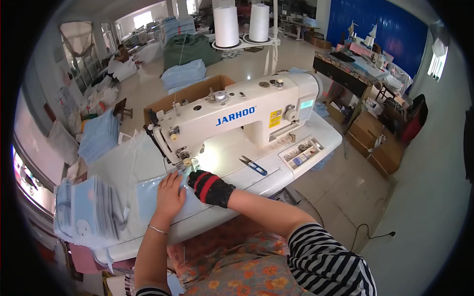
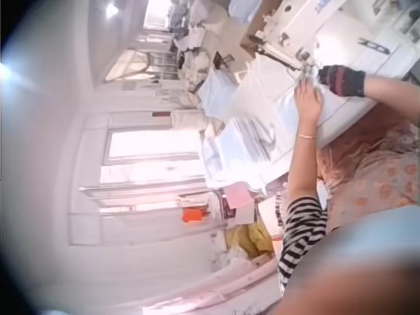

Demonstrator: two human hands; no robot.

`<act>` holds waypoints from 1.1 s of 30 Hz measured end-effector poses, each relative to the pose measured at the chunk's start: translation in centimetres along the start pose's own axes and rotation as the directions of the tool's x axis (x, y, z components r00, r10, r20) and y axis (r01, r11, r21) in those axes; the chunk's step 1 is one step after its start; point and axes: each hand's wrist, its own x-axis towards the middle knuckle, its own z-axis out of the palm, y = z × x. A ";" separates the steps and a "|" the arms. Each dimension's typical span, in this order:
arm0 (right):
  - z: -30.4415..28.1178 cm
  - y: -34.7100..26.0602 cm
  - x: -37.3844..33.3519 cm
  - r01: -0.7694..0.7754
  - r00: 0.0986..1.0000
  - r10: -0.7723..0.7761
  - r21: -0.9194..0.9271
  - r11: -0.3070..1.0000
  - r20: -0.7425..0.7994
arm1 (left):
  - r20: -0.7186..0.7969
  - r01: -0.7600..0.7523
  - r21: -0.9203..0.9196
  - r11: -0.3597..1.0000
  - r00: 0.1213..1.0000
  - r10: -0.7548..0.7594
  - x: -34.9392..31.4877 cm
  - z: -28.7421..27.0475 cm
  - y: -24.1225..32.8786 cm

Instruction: Sewing the edges of fabric bibs using an industrial sewing machine.

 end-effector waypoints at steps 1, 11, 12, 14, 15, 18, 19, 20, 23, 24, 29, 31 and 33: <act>0.0 0.0 0.6 -0.008 1.000 0.008 0.033 0.999 -0.005 | -0.008 -0.007 0.008 1.000 1.000 0.008 0.3 -0.3 -0.4; -1.0 0.1 -0.4 -0.023 0.998 0.018 0.083 0.996 0.065 | 0.005 0.001 0.005 1.000 1.000 -0.001 0.0 -0.1 1.2; -1.1 0.0 -0.2 -0.023 0.998 0.017 0.083 0.996 0.065 | 0.004 0.001 0.006 1.000 1.000 -0.001 -0.1 -0.1 1.1; -1.2 -0.2 0.0 -0.051 0.995 0.039 0.127 0.991 0.094 | 0.004 0.008 0.012 1.000 1.000 -0.008 -0.2 -0.2 0.9; -1.2 -0.2 -0.1 -0.052 0.995 0.040 0.125 0.991 0.096 | 0.003 0.007 0.008 1.000 1.000 -0.007 -0.2 -0.2 0.9; -1.2 -0.3 -0.2 -0.042 0.999 0.038 0.133 0.990 0.034 | 0.002 0.012 0.009 1.000 1.000 -0.012 -0.2 -0.2 0.9; -1.1 -0.2 -0.3 -0.034 0.999 0.032 0.135 0.990 0.014 | 0.005 0.011 0.006 1.000 1.000 -0.011 -0.2 -0.2 0.9; -1.0 -0.2 -0.3 -0.024 1.000 0.025 0.137 0.990 -0.005 | 0.008 0.010 0.002 1.000 1.000 -0.010 -0.2 -0.1 0.9; -1.3 -0.3 0.0 -0.062 0.991 0.047 0.112 0.992 0.128 | 0.001 0.021 0.005 1.000 1.000 -0.021 -0.4 -0.1 0.8; -1.1 -0.1 -0.2 -0.061 0.990 0.047 0.109 0.992 0.130 | -0.002 0.020 0.001 1.000 1.000 -0.020 -0.3 -0.1 0.9; -0.8 0.1 -0.2 -0.026 0.995 0.019 0.078 0.997 0.096 | -0.012 0.011 0.008 1.000 1.000 -0.011 -0.3 -0.2 1.0; -1.2 -0.2 -0.1 -0.023 0.996 0.016 0.081 0.996 0.085 | -0.014 0.011 0.011 1.000 1.000 -0.011 -0.4 -0.2 1.0; -1.2 -0.2 -0.1 -0.020 0.997 0.014 0.084 0.996 0.071 | -0.015 0.008 0.015 1.000 1.000 -0.008 -0.4 -0.2 1.0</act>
